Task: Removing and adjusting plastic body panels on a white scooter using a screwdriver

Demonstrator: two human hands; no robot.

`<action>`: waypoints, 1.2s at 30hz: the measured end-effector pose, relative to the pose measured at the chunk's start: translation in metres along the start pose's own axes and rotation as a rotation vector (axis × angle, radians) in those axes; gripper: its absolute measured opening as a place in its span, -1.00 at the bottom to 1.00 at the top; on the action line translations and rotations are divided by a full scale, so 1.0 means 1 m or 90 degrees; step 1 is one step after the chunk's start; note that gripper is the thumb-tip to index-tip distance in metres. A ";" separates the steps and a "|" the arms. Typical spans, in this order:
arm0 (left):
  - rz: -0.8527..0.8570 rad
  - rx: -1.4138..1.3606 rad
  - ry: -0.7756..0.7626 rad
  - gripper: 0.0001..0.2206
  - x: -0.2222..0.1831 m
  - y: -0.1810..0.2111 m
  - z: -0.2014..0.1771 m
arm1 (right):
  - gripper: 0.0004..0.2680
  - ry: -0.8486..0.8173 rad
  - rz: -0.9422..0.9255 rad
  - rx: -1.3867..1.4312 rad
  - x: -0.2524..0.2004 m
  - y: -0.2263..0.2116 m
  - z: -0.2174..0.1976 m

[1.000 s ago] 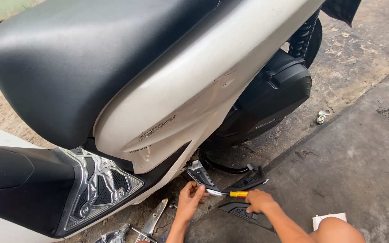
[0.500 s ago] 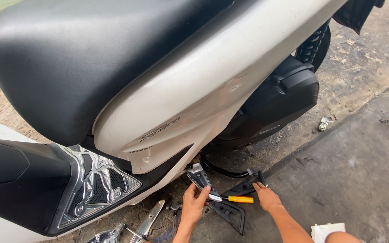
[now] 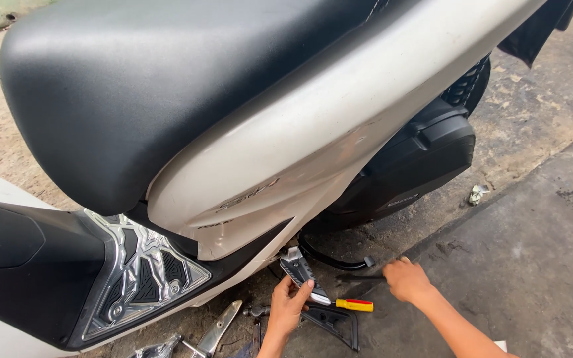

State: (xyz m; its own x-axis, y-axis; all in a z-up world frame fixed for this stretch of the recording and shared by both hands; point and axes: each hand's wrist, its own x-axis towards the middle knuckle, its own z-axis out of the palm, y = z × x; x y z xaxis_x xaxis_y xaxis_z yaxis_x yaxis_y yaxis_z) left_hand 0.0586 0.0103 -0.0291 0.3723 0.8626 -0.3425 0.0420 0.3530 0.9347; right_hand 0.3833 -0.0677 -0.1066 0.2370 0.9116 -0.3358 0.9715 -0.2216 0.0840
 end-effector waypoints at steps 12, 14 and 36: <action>0.149 0.368 0.087 -0.50 -0.037 0.015 0.004 | -0.76 -0.395 -0.033 1.038 -0.093 0.004 0.049; 0.270 0.372 0.044 -0.41 -0.046 0.016 0.006 | -0.69 -0.364 -0.050 1.123 -0.081 -0.013 0.059; 0.279 0.108 -0.137 -0.77 -0.026 -0.010 -0.030 | -0.53 0.362 0.015 1.436 -0.103 -0.081 -0.127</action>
State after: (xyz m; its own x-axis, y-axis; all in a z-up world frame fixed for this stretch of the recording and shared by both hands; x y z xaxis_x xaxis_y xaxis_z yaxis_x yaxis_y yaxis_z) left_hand 0.0204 -0.0045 -0.0324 0.5702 0.8161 0.0947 -0.0175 -0.1032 0.9945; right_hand 0.2797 -0.0993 0.0404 0.6078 0.7856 -0.1160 -0.4738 0.2416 -0.8469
